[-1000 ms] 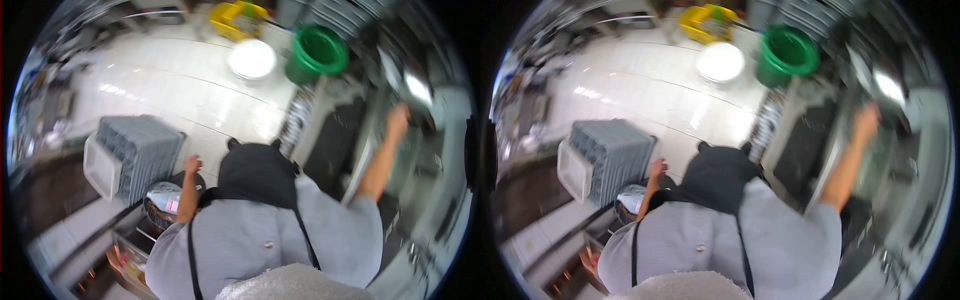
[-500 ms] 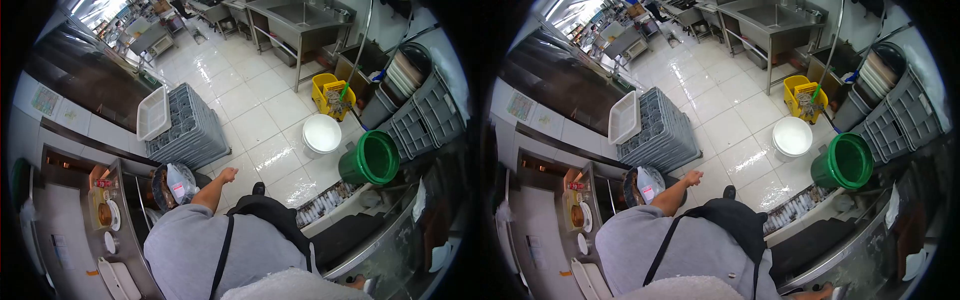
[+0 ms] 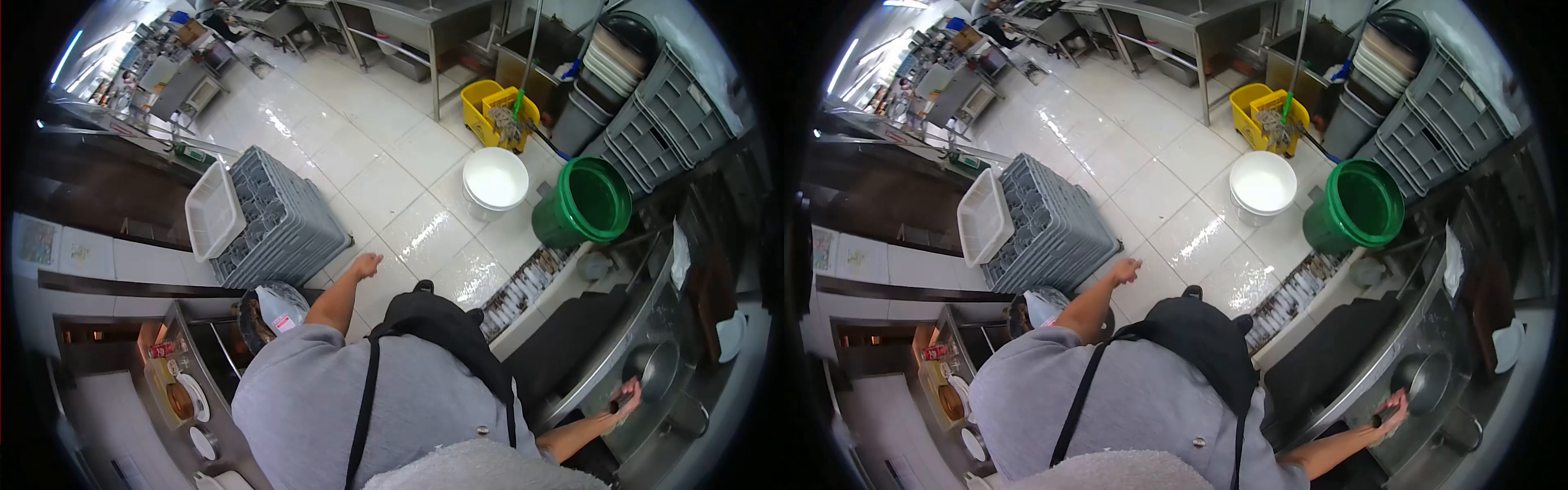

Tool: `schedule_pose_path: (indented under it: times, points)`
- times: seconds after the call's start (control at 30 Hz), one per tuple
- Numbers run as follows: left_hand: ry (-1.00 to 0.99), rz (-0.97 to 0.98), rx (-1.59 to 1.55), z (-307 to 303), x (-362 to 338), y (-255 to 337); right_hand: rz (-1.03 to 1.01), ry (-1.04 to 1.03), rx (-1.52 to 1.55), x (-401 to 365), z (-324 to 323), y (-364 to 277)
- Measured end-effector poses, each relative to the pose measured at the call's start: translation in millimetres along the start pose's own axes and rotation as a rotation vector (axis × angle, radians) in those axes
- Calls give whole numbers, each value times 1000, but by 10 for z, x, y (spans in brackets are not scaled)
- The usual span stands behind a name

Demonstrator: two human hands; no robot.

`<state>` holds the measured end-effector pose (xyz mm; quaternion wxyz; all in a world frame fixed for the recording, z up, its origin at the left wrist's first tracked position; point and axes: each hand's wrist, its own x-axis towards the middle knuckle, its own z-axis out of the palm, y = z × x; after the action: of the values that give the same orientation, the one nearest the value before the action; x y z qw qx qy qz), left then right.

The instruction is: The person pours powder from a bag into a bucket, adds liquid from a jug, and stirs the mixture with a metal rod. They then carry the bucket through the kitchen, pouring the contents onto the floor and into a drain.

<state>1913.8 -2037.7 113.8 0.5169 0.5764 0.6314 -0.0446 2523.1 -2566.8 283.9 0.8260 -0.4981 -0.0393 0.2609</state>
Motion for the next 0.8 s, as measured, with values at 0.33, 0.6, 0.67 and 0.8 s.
schedule_pose_path:
  times: [0.33, 0.6, 0.67, 0.8]
  points:
    - [-70, -47, -216, -240, 80, -361, 8, -67, -31, 272, 1980, -541]
    - [-114, -328, -335, -313, -268, -1138, 396, -201, -307, 964, 3174, 200]
    - [-55, -341, -448, -343, -407, -1227, 285, -157, -547, 1045, 3494, 523]
    - [96, -351, -489, -297, -603, -1264, 116, -38, -848, 1269, 3866, 1157]
